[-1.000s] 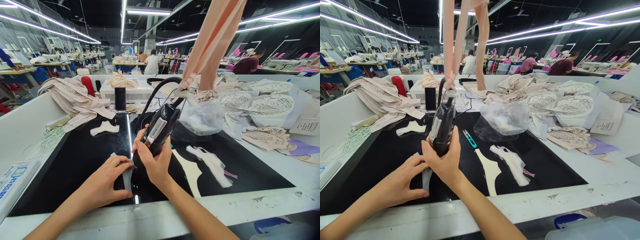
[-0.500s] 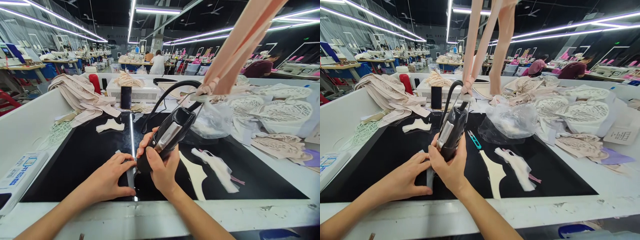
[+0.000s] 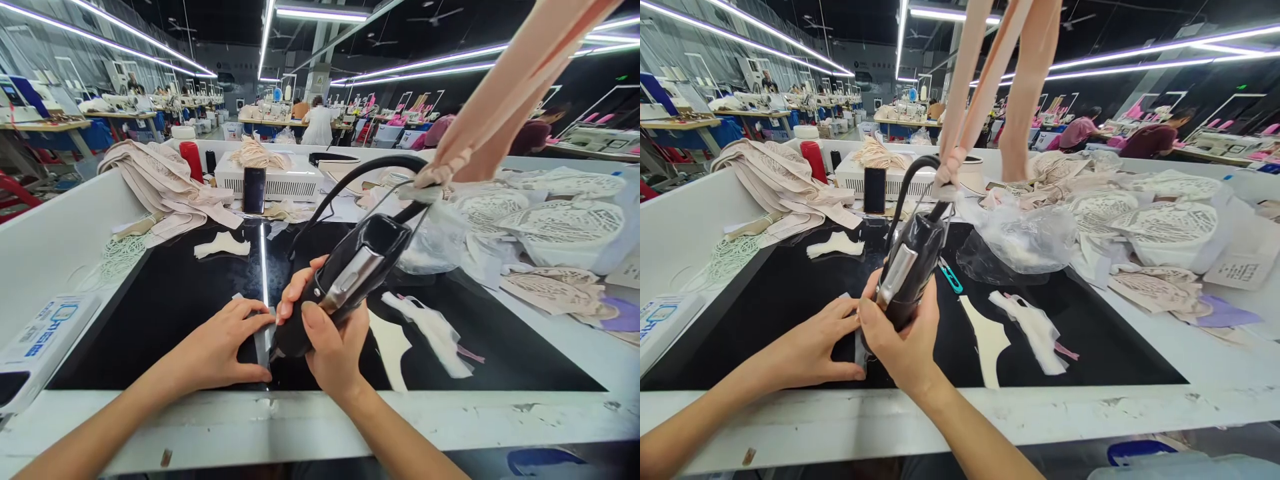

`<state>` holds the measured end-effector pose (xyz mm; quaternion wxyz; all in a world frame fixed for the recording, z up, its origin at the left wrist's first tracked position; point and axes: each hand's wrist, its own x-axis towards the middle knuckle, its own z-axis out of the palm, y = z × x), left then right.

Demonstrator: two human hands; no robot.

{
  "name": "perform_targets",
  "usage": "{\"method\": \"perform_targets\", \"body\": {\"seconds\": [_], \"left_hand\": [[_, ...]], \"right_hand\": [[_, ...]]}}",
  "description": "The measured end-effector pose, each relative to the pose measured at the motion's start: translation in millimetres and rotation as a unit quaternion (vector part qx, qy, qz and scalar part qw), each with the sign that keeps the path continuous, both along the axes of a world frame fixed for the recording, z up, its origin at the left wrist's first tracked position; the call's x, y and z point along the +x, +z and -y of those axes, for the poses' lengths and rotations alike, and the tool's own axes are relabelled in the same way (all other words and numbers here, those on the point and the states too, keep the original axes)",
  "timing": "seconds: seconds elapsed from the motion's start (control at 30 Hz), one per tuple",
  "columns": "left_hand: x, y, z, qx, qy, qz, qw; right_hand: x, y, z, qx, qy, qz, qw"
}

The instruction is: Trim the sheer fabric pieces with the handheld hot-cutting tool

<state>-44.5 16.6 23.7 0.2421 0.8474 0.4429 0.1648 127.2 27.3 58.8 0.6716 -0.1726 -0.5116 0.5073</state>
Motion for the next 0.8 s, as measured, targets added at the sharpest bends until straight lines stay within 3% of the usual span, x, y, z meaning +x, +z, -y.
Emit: {"method": "perform_targets", "body": {"seconds": [0.37, 0.57, 0.8], "left_hand": [[-1, -1.5, 0, 0.008, -0.003, 0.026, 1.0], [-6, -6.4, -2, 0.029, 0.004, 0.055, 0.998], [-1, -1.7, -2, 0.053, -0.037, 0.037, 0.997]], "right_hand": [[0, 1.0, 1, -0.005, -0.011, 0.019, 1.0], [17, 2.6, -6, -0.001, -0.041, 0.039, 0.998], [43, 4.8, -23, 0.03, -0.107, 0.065, 0.992]]}}
